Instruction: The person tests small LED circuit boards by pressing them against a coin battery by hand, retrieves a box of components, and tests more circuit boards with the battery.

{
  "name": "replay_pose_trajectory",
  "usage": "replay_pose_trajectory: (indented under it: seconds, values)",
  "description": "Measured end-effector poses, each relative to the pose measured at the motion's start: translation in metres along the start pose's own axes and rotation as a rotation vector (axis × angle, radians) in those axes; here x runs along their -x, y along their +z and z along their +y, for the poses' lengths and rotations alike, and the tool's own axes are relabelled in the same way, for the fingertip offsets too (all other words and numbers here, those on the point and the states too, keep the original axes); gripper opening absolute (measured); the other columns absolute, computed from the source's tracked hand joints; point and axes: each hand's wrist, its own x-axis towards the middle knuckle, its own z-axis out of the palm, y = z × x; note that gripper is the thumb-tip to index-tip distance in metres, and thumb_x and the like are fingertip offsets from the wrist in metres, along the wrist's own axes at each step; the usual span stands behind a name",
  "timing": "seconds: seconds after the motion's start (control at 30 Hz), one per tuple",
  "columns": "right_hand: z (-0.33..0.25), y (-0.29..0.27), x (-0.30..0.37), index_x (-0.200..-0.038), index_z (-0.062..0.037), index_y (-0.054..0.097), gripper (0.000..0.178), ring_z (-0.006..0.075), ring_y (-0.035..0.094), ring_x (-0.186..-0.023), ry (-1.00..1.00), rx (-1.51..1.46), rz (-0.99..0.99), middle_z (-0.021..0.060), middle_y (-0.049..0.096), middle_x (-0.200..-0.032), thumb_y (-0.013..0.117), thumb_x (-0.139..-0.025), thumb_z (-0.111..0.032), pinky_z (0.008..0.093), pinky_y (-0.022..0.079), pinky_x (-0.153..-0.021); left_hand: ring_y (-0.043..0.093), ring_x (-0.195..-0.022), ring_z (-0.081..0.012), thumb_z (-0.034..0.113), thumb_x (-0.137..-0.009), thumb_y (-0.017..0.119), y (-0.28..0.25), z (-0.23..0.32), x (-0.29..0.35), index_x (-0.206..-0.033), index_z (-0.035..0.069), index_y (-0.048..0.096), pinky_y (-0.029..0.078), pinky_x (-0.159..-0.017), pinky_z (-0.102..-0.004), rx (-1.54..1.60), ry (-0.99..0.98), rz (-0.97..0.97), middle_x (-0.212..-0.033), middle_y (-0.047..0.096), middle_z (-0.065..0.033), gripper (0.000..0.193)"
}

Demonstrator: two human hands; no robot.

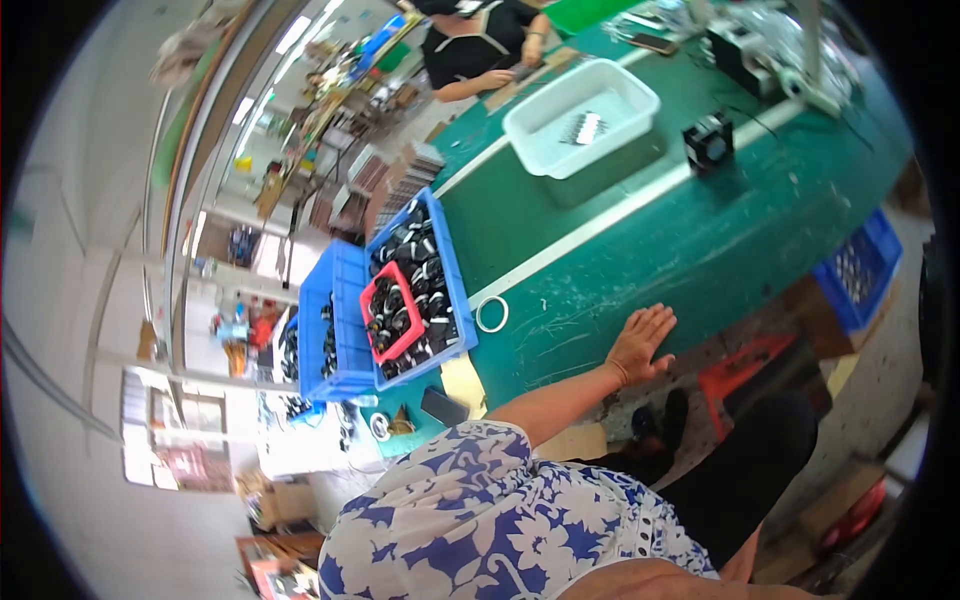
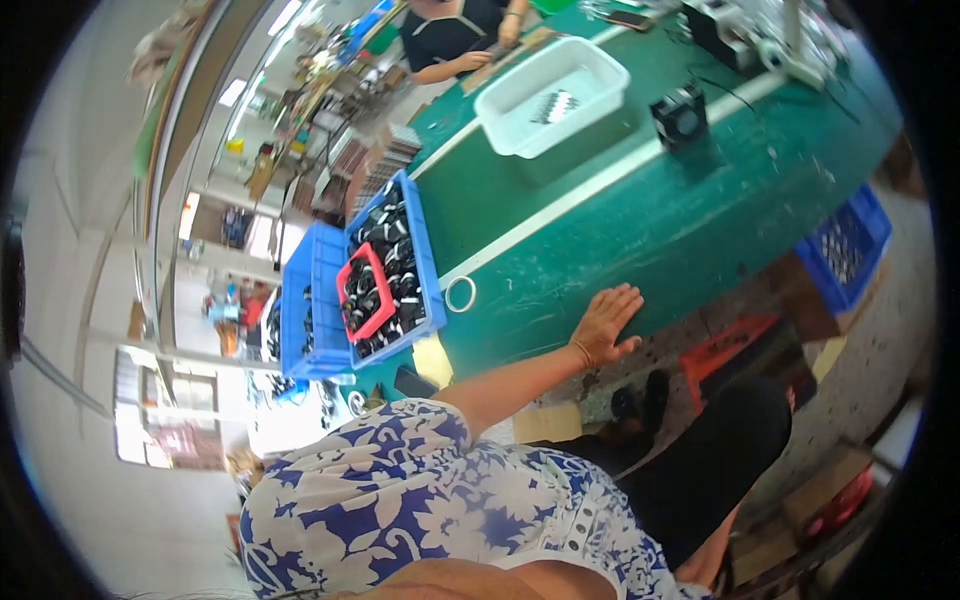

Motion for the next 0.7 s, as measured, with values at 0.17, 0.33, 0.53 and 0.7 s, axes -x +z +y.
replay_pose_trajectory:
  seconds: [0.17,0.33,0.53,0.7]
  values:
    - [0.011,-0.012,0.001,-0.105,-0.0065,0.073,0.033,0.0266,0.067,-0.091,-0.007,0.072,-0.062,0.0152,0.074,-0.101,0.064,-0.096,-0.037,0.0392,0.051,-0.083,0.035,-0.146,-0.0342,0.034,-0.083,0.071,0.006,0.000,0.004,-0.148,0.004,0.045,0.026,-0.121,-0.0506,-0.025,-0.029,0.041,-0.154,0.043,-0.0159,0.076]
    - [0.045,-0.069,0.026,-0.105,-0.0059,0.072,0.034,0.0268,0.067,-0.091,0.038,0.133,-0.002,0.0151,0.074,-0.102,0.064,-0.096,-0.037,0.0392,0.051,-0.084,0.035,-0.147,-0.0337,0.036,-0.084,0.071,0.004,0.004,0.004,-0.148,0.005,0.045,0.025,-0.122,-0.0499,-0.028,-0.038,0.040,-0.154,0.043,-0.0150,0.076]
    - [0.032,-0.186,0.064,-0.104,-0.0053,0.072,0.034,0.0271,0.067,-0.092,0.083,0.310,0.156,0.0150,0.074,-0.103,0.063,-0.096,-0.037,0.0393,0.051,-0.084,0.034,-0.147,-0.0338,0.031,-0.083,0.071,0.013,0.011,0.014,-0.148,0.005,0.044,0.026,-0.121,-0.0504,-0.022,-0.065,0.011,-0.154,0.043,-0.0157,0.075]
    - [0.007,-0.306,0.166,-0.104,-0.0048,0.071,0.035,0.0273,0.067,-0.092,0.260,0.574,0.231,0.0149,0.074,-0.103,0.063,-0.096,-0.037,0.0393,0.050,-0.085,0.055,-0.124,-0.0367,0.011,-0.077,0.074,-0.017,0.024,0.098,-0.125,0.006,0.061,0.044,-0.104,-0.0470,0.175,-0.281,0.208,-0.130,0.059,-0.0159,0.050]
